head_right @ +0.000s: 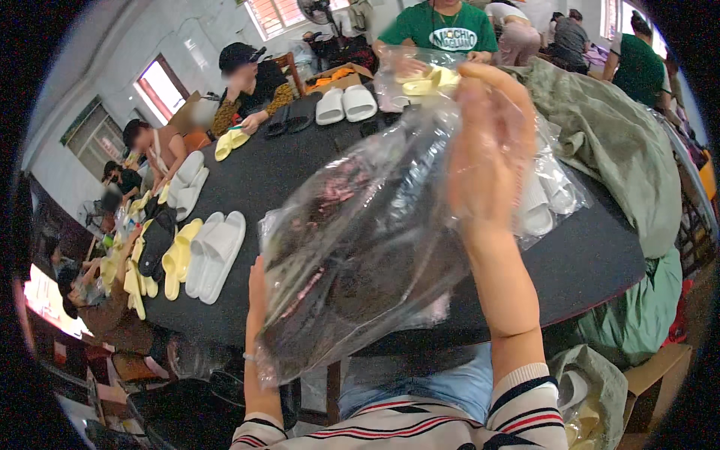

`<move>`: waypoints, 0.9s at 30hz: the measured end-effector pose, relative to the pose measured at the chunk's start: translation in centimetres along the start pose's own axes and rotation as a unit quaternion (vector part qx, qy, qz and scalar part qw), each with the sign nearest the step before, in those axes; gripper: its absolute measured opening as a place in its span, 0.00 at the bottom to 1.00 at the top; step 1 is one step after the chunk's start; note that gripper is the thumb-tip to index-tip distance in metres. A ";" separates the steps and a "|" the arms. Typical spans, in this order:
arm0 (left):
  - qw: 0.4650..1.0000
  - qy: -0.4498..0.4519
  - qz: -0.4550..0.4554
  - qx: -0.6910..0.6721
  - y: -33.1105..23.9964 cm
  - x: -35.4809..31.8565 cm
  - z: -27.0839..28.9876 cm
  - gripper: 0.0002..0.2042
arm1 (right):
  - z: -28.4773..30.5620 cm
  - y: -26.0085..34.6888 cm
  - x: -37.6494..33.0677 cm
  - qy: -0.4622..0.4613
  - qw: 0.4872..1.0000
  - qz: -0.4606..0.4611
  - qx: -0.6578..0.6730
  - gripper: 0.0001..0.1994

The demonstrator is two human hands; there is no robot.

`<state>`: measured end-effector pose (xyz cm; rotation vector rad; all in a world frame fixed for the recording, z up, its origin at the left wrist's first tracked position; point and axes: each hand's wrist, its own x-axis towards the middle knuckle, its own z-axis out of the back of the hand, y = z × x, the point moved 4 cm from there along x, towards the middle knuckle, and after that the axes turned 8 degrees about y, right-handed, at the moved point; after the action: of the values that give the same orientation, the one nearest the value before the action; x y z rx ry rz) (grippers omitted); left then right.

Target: The person packs pairs of slippers into clear plastic bags. They handle black, white, and yellow slippers, placing each pair into a bag and arranging them on the table. The task involves repetitive pick-and-place actions with no tools used.

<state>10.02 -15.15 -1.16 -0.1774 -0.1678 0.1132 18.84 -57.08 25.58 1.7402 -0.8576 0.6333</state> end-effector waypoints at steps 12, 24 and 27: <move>0.998 -0.038 0.002 -0.043 0.7 -0.4 -0.3 0.32 | 1.4 -10.0 -10.5 0.230 0.923 0.155 -0.266 0.16; 0.998 -0.038 0.031 -0.028 0.6 -0.6 0.0 0.32 | 9.6 -14.2 -12.5 0.423 0.822 -0.353 -0.145 0.08; 0.998 -0.038 0.031 -0.031 0.8 -0.7 0.2 0.32 | 4.5 -15.6 -12.3 0.529 0.791 -0.300 -0.073 0.14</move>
<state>9.24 -14.47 -1.21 -0.2398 -0.2414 0.1773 23.87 -55.26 5.98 1.1072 0.4223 0.9006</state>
